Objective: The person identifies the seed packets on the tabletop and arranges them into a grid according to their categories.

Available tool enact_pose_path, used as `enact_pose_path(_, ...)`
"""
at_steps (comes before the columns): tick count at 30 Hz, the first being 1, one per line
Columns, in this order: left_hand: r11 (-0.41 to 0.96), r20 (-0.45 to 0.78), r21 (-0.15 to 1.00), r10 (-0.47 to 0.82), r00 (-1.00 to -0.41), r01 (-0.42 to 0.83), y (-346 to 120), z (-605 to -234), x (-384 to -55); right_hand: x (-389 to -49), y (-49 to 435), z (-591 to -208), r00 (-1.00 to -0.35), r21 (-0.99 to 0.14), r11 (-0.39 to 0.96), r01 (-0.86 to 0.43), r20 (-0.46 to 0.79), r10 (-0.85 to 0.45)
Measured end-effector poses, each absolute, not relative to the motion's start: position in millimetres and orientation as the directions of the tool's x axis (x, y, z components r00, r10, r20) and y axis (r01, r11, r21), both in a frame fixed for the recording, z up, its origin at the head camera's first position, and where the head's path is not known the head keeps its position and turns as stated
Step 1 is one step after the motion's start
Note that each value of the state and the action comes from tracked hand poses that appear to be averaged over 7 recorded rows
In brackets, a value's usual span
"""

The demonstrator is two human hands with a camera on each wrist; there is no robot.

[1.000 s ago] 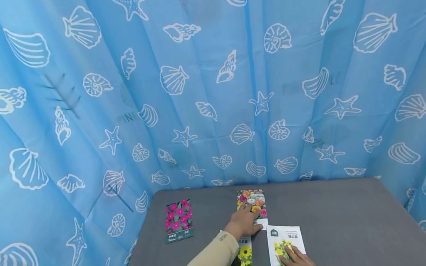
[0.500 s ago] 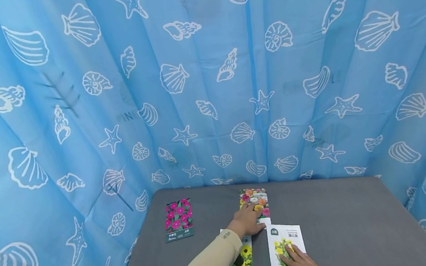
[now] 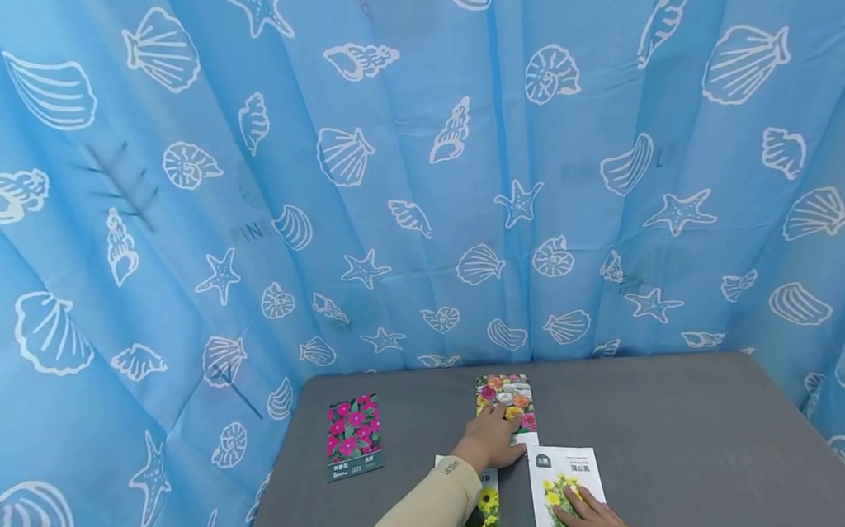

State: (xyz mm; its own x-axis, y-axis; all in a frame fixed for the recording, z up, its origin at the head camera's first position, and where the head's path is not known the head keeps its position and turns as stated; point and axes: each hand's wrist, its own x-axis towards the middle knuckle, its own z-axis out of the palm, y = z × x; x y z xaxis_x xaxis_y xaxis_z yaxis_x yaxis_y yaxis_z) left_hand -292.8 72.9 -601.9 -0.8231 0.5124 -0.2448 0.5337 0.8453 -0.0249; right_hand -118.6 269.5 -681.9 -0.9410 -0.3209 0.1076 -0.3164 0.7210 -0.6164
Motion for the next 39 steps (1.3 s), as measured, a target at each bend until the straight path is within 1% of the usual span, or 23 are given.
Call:
enact_pose_path(5, 0.841, -0.230, -0.031, 0.520, -0.822, 0.541, 73.6, -599.1, -290.3, -119.1, 270.3, -680.9, -0.942, -0.621, 0.722, -0.305, 0.082, -0.326)
enact_pose_path(10, 0.840, -0.215, -0.036, 0.523, -0.825, 0.541, 76.1, -609.2, -292.7, -119.7, 272.1, -682.6, -0.939, -0.634, 0.711, -0.303, 0.070, -0.338)
enact_pose_path(17, 0.839, -0.222, -0.035, 0.524, -0.822, 0.544, 77.8, -613.2, -294.4, -118.1, 269.7, -682.9, -0.933, -0.621, 0.707, -0.338, 0.126, -0.336)
enact_pose_path(23, 0.835, -0.225, -0.034, 0.528, -0.819, 0.548, 78.0, -610.3, -293.4, -116.2, 267.0, -679.7, -0.942, -0.603, 0.734, -0.313, 0.100, -0.320)
enact_pose_path(27, 0.835, -0.229, -0.029, 0.530, -0.816, 0.550, 77.7, -608.4, -293.2, -115.0, 265.6, -679.0, -0.941, -0.559, 0.759, -0.334, 0.148, -0.305)
enact_pose_path(32, 0.834, -0.235, -0.027, 0.531, -0.814, 0.551, 77.9, -606.0, -292.8, -113.5, 264.2, -679.3, -0.933, -0.536, 0.763, -0.360, 0.205, -0.296)
enact_pose_path(35, 0.833, -0.225, -0.032, 0.532, -0.816, 0.552, 77.4, -603.8, -291.7, -113.5, 264.3, -679.3, -0.935, -0.532, 0.769, -0.354, 0.202, -0.291)
enact_pose_path(39, 0.834, -0.227, -0.033, 0.530, -0.817, 0.551, 77.3, -602.8, -291.5, -115.0, 266.2, -679.6, -0.940, -0.545, 0.767, -0.338, 0.162, -0.299)
